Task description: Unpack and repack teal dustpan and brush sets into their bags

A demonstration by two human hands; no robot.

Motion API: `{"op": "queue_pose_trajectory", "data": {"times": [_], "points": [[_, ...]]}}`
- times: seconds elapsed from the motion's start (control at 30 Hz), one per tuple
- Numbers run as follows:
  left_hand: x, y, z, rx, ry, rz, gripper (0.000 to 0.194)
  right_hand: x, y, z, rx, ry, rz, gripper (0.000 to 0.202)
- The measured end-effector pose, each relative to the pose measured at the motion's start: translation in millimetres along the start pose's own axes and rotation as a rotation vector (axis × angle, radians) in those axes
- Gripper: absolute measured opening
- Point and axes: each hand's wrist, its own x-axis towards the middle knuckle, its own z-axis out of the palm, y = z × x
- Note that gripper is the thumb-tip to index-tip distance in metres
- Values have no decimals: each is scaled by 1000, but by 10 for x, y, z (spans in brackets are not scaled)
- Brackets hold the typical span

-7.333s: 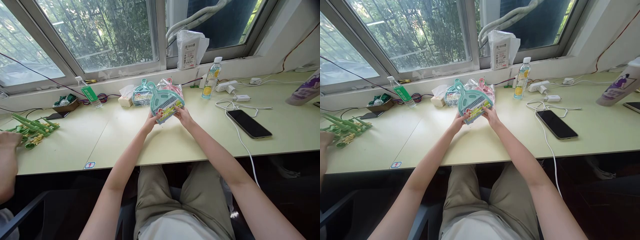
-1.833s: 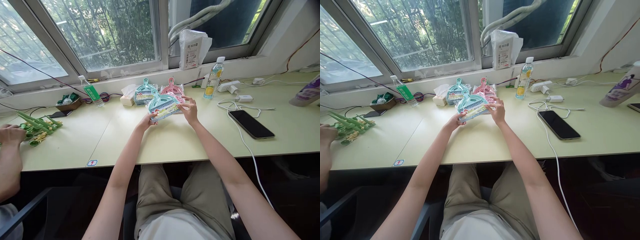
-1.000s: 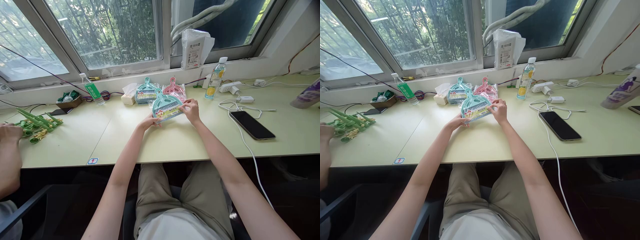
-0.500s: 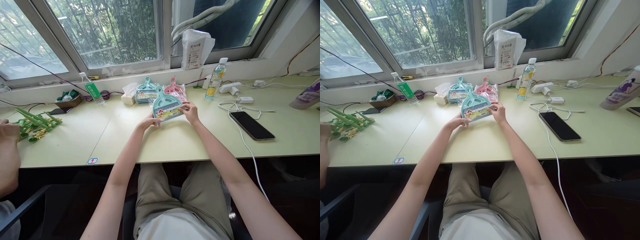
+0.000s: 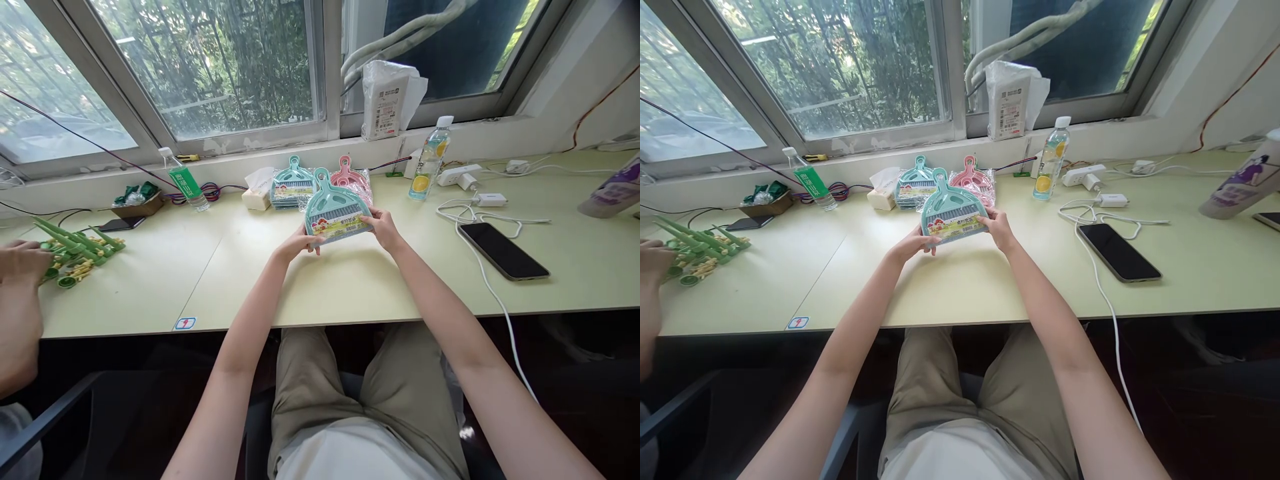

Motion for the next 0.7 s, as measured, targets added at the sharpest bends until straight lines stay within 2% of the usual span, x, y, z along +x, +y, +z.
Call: {"op": "queue_pose_trajectory", "data": {"times": [0.2, 0.37, 0.47, 0.5, 0.7], "points": [[48, 29, 50, -92, 25, -29, 60, 22, -3, -4, 105, 62, 52, 38], [20, 79, 98, -116, 36, 57, 76, 48, 0, -15, 140, 135, 43, 34], [22, 91, 161, -28, 108, 67, 93, 57, 11, -21, 137, 171, 34, 32], [33, 88, 176, -1, 148, 54, 93, 58, 15, -19, 129, 172, 34, 33], [137, 33, 146, 25, 359, 6, 42, 48, 41, 35, 43, 125, 29, 47]]}}
